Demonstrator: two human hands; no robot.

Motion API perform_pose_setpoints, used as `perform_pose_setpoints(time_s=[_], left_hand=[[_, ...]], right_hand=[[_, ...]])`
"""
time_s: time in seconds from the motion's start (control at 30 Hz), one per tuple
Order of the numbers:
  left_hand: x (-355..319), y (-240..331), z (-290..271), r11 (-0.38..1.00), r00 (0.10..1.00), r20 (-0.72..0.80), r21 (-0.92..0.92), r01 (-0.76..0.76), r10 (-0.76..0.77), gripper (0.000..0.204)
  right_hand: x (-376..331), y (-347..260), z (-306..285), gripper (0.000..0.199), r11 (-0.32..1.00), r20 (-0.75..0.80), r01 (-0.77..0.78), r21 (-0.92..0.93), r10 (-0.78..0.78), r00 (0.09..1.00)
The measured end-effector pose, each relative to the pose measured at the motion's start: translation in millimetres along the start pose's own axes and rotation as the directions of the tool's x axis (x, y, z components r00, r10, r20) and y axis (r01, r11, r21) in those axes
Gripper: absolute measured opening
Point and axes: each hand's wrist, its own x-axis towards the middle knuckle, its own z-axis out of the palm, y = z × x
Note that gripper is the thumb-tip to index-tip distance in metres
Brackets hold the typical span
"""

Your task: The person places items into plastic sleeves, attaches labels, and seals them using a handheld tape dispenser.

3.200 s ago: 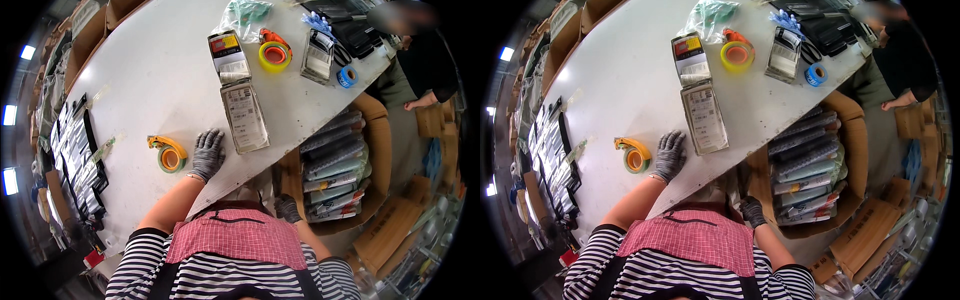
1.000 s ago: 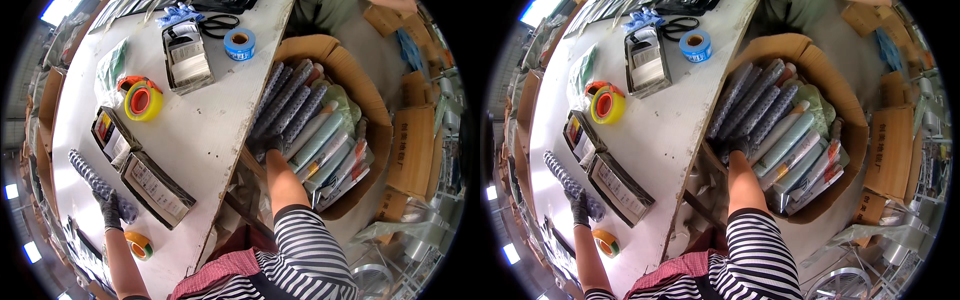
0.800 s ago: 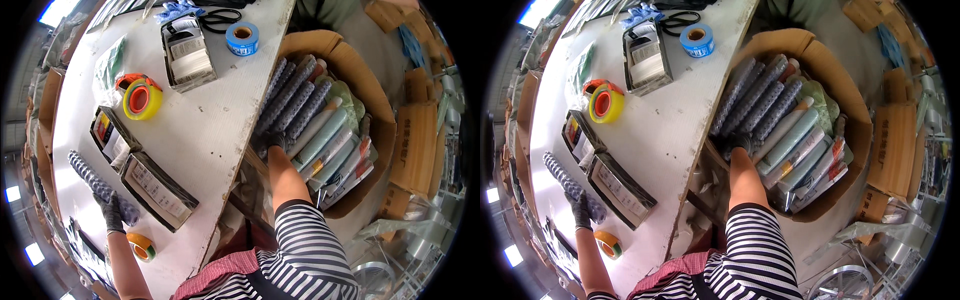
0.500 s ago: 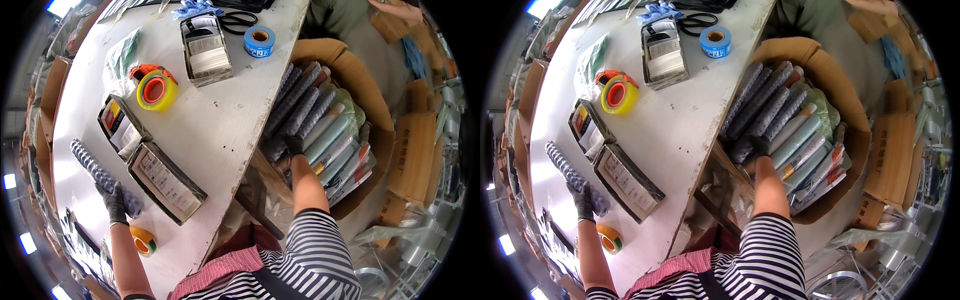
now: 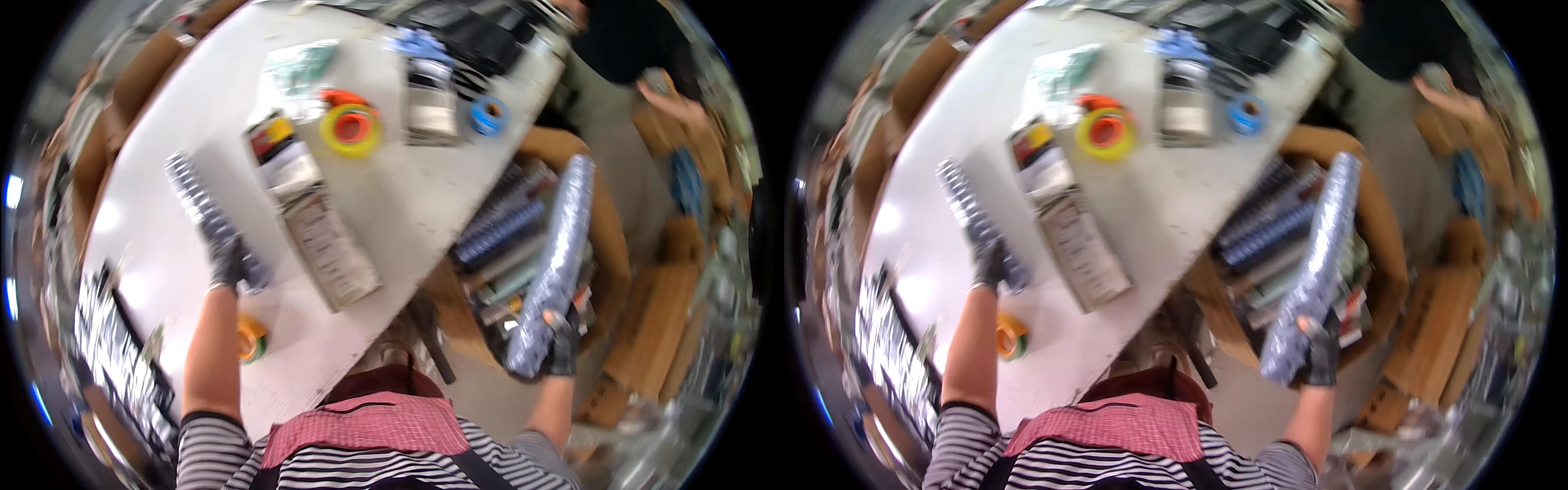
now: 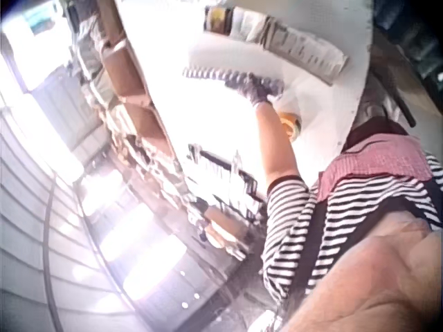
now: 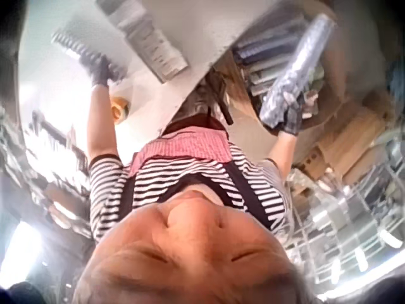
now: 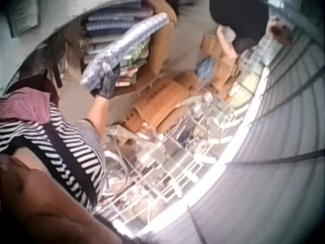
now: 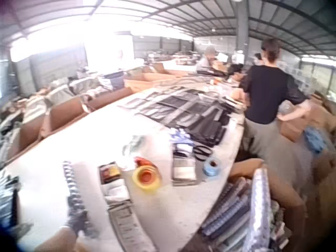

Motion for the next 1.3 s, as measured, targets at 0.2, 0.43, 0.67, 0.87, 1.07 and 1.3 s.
perform_pose_setpoints(time_s=[0.2,0.43,0.67,0.87,1.07,1.3], left_hand=[[-23,23,-12,0.980,0.970,-0.150,0.003,0.197,-0.194,0.093],[-31,40,-49,0.950,0.985,-0.107,0.271,0.159,-0.134,0.060],[-44,79,-38,0.918,0.990,0.127,-0.398,-0.003,0.058,0.052],[-19,37,-15,0.959,0.952,0.118,-0.042,-0.280,0.283,0.085],[33,10,-34,0.719,0.962,0.061,0.652,-0.240,0.265,0.078],[28,14,-24,0.739,0.976,0.106,0.638,-0.215,0.192,0.080]], right_hand=[[-56,-69,94,0.086,0.995,0.346,0.101,0.020,-0.102,0.933],[-48,-76,291,0.073,0.974,0.885,-0.184,0.132,-0.033,0.465],[-11,41,513,0.053,0.685,0.829,0.582,-0.439,0.059,0.556],[-45,35,481,0.052,0.480,0.929,0.822,-0.306,-0.038,0.368],[3,18,294,0.025,0.655,0.502,0.745,-0.123,-0.607,0.616],[206,171,61,0.060,0.794,-0.384,-0.197,-0.576,-0.050,0.922]])
